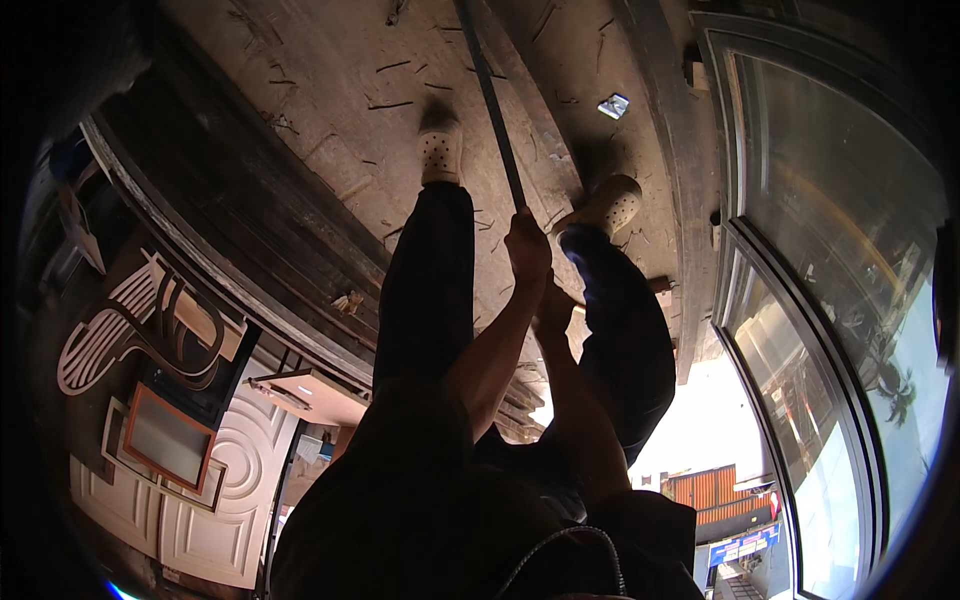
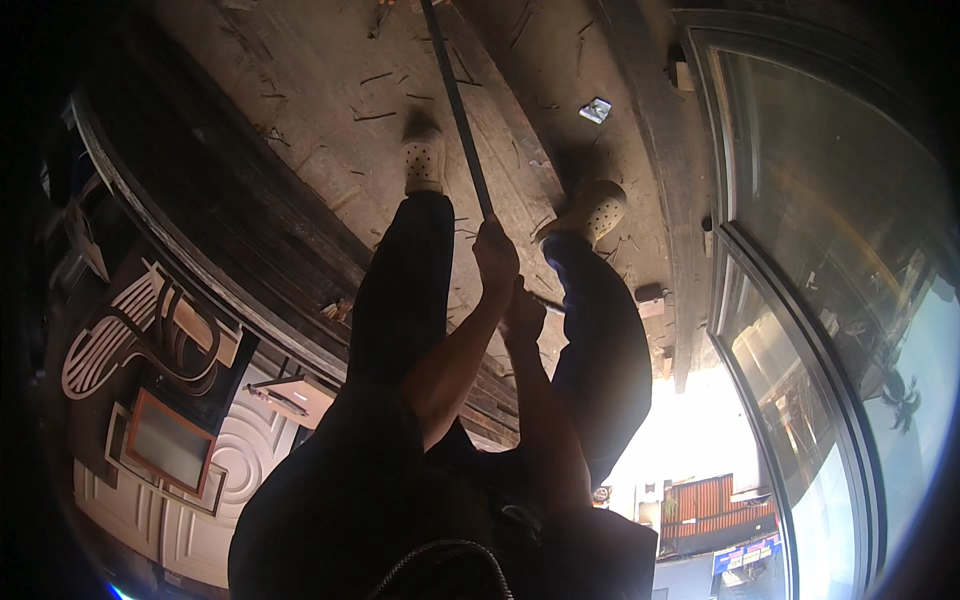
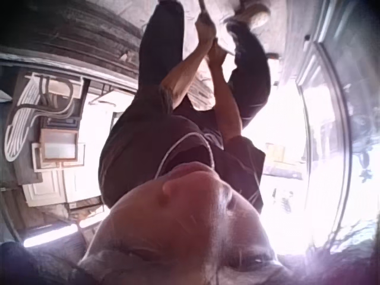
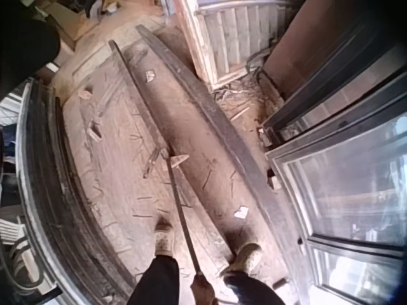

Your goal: The person is working on a wooden ceiling or roof structure. They use a long metal rod to pry and adjust wooden planks and then use pliers to manipulate nails or fasteners embedded in the wood.

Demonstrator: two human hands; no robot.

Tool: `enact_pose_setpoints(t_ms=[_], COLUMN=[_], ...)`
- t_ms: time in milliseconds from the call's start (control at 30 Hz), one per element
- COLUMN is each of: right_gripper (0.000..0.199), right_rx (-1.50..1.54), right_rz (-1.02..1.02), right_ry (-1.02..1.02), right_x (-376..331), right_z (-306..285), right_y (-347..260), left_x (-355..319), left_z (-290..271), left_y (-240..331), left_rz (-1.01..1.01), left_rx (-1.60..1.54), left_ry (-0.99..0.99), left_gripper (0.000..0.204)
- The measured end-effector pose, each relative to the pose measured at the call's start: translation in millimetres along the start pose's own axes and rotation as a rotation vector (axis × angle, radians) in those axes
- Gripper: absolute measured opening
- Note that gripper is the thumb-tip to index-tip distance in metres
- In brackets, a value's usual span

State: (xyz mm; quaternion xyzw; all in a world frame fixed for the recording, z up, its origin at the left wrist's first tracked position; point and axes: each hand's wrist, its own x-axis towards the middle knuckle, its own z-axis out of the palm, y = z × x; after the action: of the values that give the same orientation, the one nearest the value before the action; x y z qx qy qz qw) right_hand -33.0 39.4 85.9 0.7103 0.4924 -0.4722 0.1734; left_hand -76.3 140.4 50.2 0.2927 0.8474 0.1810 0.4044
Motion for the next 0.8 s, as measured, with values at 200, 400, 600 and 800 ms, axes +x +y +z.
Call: enact_pose_setpoints(t_ms=[200, 400, 600, 800], right_gripper=[0.033, 0.038, 0.028, 0.019], right_rx=[-0.051, -0.19, 0.235, 0.01], right_rz=[0.04, -0.242, -0.005, 0.094], right_ry=[0.039, 0.229, 0.207, 0.27], right_x=[-4.2, 33.5, 21.4, 7.6], right_z=[-47.2, 21.7, 79.6, -27.4], right_y=[-10.8, 60.1, 8.3, -0.8], left_x=[-5.4, 1.3, 9.7, 97.5], left_z=[0.7, 29.2, 1.4, -14.9], left_y=[19.5, 13.3, -76.5, -79.6], left_rz=[-0.086, -0.146, -0.05, -0.155], left_rx=[-0.053, -0.06, -0.038, -0.654], left_ry=[-0.076, -0.128, -0.118, -0.214], left_gripper=[0.034, 0.028, 0.035, 0.034])
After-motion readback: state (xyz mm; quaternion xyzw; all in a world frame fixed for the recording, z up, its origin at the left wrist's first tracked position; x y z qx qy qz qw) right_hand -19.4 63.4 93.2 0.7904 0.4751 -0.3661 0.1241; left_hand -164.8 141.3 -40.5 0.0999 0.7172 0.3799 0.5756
